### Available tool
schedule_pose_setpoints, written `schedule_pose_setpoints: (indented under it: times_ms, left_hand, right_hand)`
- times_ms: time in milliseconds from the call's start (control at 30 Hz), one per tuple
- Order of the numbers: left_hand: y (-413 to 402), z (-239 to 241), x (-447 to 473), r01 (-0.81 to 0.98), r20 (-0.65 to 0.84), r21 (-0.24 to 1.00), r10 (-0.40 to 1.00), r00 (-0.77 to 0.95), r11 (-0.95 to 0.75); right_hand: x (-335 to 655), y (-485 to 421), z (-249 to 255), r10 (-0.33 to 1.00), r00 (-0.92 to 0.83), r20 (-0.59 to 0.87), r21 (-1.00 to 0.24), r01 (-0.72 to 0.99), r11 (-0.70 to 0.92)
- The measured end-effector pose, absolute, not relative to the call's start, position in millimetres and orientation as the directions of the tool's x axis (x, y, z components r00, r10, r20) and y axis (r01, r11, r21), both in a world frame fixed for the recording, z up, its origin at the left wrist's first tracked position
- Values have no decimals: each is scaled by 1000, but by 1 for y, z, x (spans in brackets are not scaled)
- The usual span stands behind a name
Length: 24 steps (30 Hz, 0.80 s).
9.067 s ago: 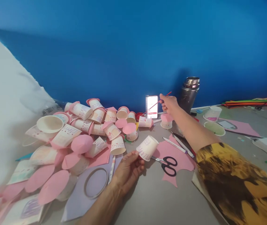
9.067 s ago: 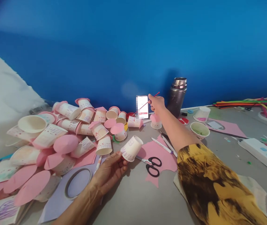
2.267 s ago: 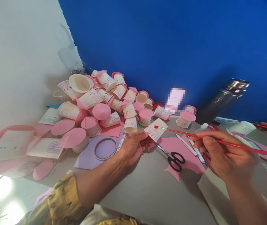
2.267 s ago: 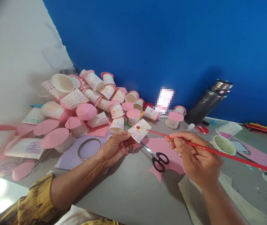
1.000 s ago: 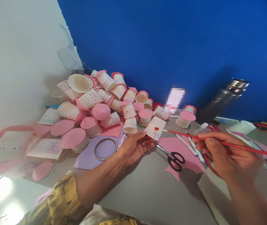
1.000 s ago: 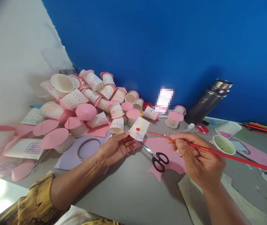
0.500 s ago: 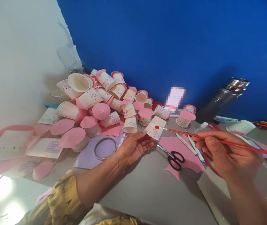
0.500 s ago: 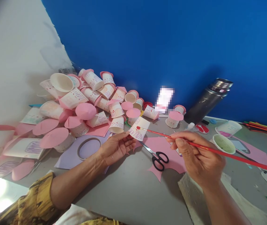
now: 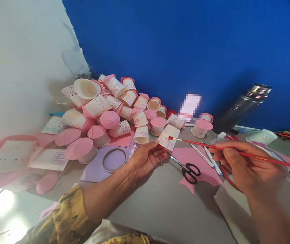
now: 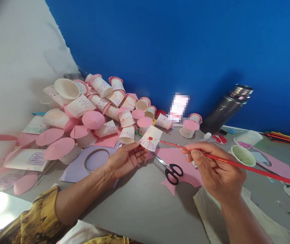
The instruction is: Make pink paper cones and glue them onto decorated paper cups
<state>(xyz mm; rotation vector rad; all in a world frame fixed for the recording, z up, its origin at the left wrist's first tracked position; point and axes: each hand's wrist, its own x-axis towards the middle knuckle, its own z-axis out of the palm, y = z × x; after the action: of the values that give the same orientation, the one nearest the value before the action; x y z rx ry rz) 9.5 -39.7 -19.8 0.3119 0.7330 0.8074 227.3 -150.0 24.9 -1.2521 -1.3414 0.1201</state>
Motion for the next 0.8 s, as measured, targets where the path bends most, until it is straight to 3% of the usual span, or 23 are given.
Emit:
schedule_pose_setpoints:
  times_ms: [267,500,800]
  left_hand:
    - [-39,-22,10,-546,-456,524,757,469,654]
    - [-39,-23,9,-547,-454,523,757,470,654]
    - [-40,-22,10,-546,-454,520,754,476,657]
  right_hand:
    - [232,-148,18,722,254,643,-696,587,413]
    - [225,-150,25,668,378,641,-735,554,391]
    - [228,-148,21,703,328,631,-728,565,389]
